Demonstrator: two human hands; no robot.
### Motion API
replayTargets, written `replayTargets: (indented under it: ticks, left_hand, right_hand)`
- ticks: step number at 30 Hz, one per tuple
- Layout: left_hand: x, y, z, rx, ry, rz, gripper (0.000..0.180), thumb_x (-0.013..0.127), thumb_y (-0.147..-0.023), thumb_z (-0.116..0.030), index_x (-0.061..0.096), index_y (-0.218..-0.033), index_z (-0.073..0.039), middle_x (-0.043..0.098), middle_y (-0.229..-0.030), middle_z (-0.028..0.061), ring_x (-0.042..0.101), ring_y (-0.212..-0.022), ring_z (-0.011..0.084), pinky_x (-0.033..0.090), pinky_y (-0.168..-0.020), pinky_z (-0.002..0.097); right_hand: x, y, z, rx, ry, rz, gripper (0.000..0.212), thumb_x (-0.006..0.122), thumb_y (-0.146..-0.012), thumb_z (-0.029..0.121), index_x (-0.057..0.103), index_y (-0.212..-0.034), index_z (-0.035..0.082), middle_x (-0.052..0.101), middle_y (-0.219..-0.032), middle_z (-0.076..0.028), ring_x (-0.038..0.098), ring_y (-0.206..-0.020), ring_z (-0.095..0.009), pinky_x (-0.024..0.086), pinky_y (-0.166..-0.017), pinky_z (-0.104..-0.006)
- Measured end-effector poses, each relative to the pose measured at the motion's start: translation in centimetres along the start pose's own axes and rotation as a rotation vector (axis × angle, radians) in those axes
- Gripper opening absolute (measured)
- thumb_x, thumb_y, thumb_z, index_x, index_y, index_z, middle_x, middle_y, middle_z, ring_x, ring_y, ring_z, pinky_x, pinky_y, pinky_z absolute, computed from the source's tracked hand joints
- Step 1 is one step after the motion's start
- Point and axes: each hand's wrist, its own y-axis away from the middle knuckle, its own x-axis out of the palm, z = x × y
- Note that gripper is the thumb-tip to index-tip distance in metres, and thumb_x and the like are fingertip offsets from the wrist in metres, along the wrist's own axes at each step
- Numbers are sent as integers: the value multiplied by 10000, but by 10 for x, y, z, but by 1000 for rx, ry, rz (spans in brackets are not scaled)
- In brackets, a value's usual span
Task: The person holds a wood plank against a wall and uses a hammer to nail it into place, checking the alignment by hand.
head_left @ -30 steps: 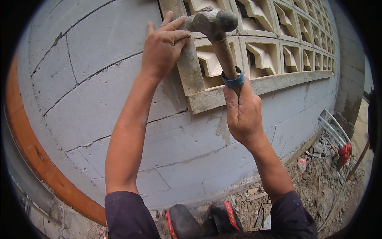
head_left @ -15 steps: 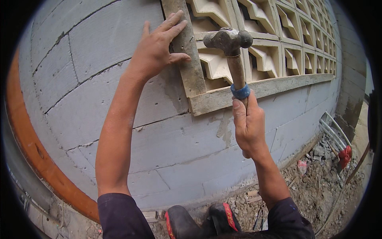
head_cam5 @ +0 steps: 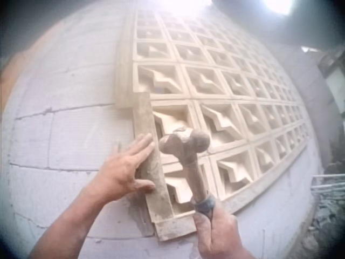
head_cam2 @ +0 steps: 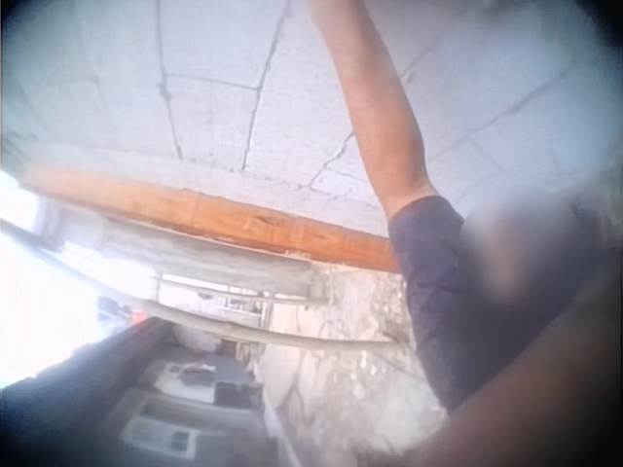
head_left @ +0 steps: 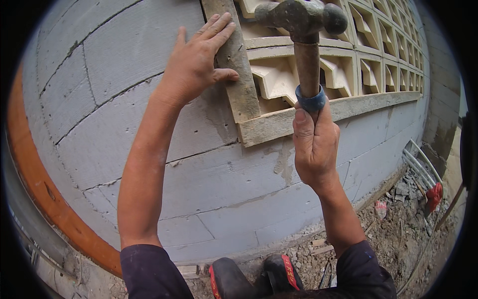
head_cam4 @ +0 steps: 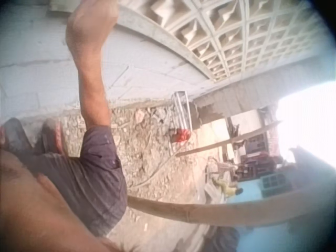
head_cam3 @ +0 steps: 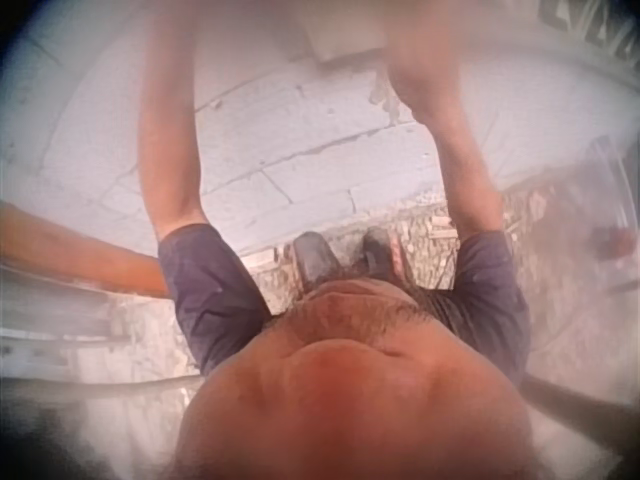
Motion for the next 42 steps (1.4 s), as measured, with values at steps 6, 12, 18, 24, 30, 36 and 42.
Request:
replayTargets:
  ticks: [6, 12, 18, 24, 30, 36, 42]
  left_hand:
    - [-2, -2, -2, -8, 33, 24, 992, 840, -668, -397, 399, -1524, -159, 316, -1618, -25, 253, -1505, 189, 171, -1235, 584]
    - [-1, 0, -1, -12, 27, 10, 989, 850, -669, -368, 400, -1523, -151, 314, -1620, -22, 257, -1504, 199, 181, -1226, 597]
    - [-2, -2, -2, -8, 30, 30, 986, 847, -670, -377, 405, -1521, -149, 311, -1621, -19, 249, -1507, 202, 178, -1225, 599]
    - [-1, -1, -3, -17, 40, 9, 983, 847, -678, -374, 399, -1526, -163, 320, -1617, -17, 250, -1506, 199, 182, -1225, 595]
    - [-1, 1, 2, -11, 4, 30, 982, 847, -684, -371, 393, -1529, -160, 320, -1618, -19, 253, -1505, 198, 187, -1220, 602]
    - [-3, -2, -1, -10, 25, 45, 977, 850, -686, -361, 397, -1527, -160, 322, -1616, -20, 257, -1504, 200, 188, -1219, 601]
    - [-3, -2, -3, -15, 35, 35, 972, 848, -689, -360, 397, -1527, -159, 320, -1617, -17, 257, -1504, 202, 188, -1218, 605]
  right_hand:
    - [8, -15, -15, 139, 175, 150, 229, 517, -1032, 150, 491, -1131, -56, 619, -689, -193, 622, -598, -415, 447, -538, -438]
    - [15, 8, -20, -120, 1, -89, 222, 519, -1035, 170, 493, -1101, -40, 604, -667, -173, 629, -569, -355, 448, -518, -432]
    - [6, -22, -12, 133, 179, 110, 214, 529, -1025, 192, 475, -1023, -15, 604, -686, -246, 598, -626, -468, 434, -548, -514]
    - [14, -2, -28, -58, 79, -57, 214, 522, -1029, 201, 484, -1008, -8, 589, -657, -222, 596, -610, -445, 421, -548, -501]
    - [13, -3, -20, 79, 51, 35, 225, 538, -1020, 177, 502, -1106, -27, 595, -668, -220, 594, -596, -445, 438, -542, -485]
    - [7, -19, -25, 157, 212, 175, 223, 543, -1013, 167, 485, -1126, -16, 598, -676, -224, 601, -638, -473, 443, -552, -491]
    - [16, -12, -34, -44, 128, -24, 184, 528, -1021, 176, 462, -1002, 6, 581, -652, -230, 582, -614, -473, 414, -553, -516]
